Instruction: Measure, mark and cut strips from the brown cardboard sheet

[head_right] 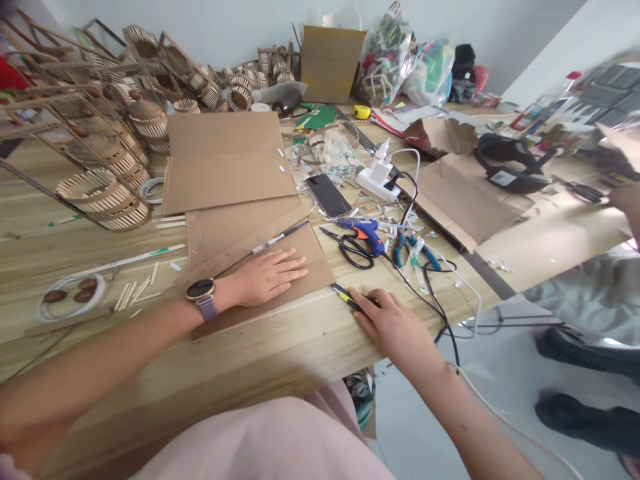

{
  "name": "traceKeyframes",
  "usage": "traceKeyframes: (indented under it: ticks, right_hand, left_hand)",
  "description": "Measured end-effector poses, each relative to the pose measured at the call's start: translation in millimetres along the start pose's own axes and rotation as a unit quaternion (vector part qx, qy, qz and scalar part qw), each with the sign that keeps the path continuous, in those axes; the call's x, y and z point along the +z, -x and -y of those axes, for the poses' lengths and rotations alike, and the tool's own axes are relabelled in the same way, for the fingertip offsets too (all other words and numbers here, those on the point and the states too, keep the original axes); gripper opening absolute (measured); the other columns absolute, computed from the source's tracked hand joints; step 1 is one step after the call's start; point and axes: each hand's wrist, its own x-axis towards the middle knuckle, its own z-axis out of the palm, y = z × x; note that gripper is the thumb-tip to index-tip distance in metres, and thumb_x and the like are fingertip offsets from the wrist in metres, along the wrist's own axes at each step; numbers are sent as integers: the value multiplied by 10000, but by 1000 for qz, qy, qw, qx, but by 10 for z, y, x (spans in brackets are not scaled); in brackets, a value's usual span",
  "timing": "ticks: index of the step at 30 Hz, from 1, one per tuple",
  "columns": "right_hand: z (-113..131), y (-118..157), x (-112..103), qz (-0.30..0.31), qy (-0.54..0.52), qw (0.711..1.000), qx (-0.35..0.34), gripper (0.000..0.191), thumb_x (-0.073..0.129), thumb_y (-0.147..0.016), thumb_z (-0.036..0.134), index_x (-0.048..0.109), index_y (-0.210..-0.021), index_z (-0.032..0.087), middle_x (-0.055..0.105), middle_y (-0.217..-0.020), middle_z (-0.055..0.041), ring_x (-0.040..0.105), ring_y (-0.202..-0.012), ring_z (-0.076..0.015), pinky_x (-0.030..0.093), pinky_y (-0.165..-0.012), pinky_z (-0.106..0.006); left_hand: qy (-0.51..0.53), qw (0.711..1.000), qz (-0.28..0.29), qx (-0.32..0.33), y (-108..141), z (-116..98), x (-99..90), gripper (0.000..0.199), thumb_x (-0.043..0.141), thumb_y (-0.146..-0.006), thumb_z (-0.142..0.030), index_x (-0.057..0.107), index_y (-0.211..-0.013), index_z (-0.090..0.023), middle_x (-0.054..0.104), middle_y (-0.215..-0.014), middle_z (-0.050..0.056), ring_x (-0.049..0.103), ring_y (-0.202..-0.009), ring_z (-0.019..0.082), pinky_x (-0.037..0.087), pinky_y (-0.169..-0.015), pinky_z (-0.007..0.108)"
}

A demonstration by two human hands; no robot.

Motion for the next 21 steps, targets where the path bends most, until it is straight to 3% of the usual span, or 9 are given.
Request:
traceKeyframes:
  ticks: [10, 19, 21]
  right_hand:
    - [124, 61, -59, -1, 55, 998, -17, 439, 324, -1020, 382, 561, -1373, 275, 636, -976, -90, 675, -883, -223, 589, -722, -326]
    - [195, 97, -64, -5, 60, 998, -20, 430, 348, -1009, 341, 578, -1355, 230, 640, -959, -111, 674, -852, -242, 604, -721, -375]
    - [197, 113, -70, -1, 64, 997, -30, 436, 353, -993, 264, 555, -1376, 222, 636, -978, -114, 671, -853, -235, 606, -734, -374]
  left_hand:
    - [-15, 999, -39, -7, 23, -37, 29, 452, 311, -1049, -346, 436, -1479, -282, 352, -1579, -26, 267, -1480, 242, 183, -1208, 423]
    - [-17, 999, -50, -9, 28, -33, 29, 446, 313, -1048, -341, 455, -1467, -285, 375, -1568, -27, 279, -1476, 239, 201, -1202, 416]
    - [-16, 998, -53, -9, 29, -35, 31, 447, 311, -1048, -343, 455, -1468, -287, 377, -1567, -25, 282, -1475, 239, 203, -1202, 420]
